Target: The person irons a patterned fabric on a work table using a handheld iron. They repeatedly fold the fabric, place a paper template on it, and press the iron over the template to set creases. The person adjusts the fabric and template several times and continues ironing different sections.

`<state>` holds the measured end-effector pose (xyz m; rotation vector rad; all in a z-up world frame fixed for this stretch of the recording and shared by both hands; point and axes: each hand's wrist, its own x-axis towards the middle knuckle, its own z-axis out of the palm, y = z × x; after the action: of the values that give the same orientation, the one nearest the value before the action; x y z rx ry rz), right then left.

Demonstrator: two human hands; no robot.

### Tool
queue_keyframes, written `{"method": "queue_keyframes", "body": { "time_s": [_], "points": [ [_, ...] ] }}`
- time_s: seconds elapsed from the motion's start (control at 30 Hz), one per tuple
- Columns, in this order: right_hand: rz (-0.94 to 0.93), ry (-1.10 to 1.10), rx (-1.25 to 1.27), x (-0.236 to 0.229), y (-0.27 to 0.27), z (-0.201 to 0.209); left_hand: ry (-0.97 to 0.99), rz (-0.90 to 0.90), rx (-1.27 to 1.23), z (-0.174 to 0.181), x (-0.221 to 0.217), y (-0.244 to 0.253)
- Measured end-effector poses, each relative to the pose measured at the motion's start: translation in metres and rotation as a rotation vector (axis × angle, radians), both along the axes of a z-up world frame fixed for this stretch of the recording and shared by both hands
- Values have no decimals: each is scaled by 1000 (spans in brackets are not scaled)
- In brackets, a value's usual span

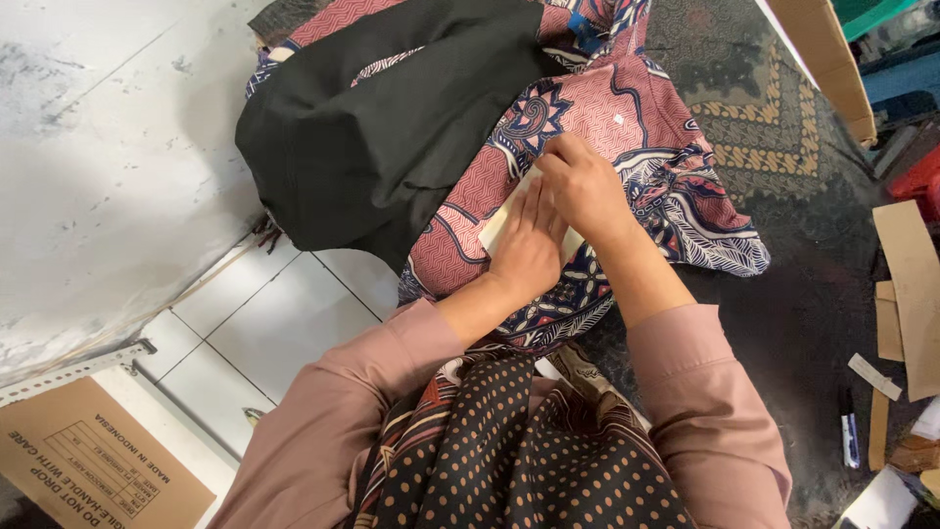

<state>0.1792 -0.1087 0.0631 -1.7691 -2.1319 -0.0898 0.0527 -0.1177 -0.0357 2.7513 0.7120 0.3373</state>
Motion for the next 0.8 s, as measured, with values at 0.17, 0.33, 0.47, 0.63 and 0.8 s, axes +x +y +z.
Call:
{"method": "queue_keyframes", "body": {
  "time_s": [0.17, 0.33, 0.47, 0.63, 0.8],
  "points": [
    [5, -54, -14, 0, 3, -2, -20, 4, 11, 1, -1, -1],
    [23, -133, -53, 0, 5, -2, -73, -7, -18, -6, 0, -1],
    [59, -147, -82, -5, 4, 1, -262, -3, -97, -13, 0, -3],
    [95, -156, -142, -20, -1, 0, -267, 44, -178, -14, 2, -5],
    [109, -199, -224, -46, -11, -3, -389, 65, -635, -11, 0, -2]
  ]
}}
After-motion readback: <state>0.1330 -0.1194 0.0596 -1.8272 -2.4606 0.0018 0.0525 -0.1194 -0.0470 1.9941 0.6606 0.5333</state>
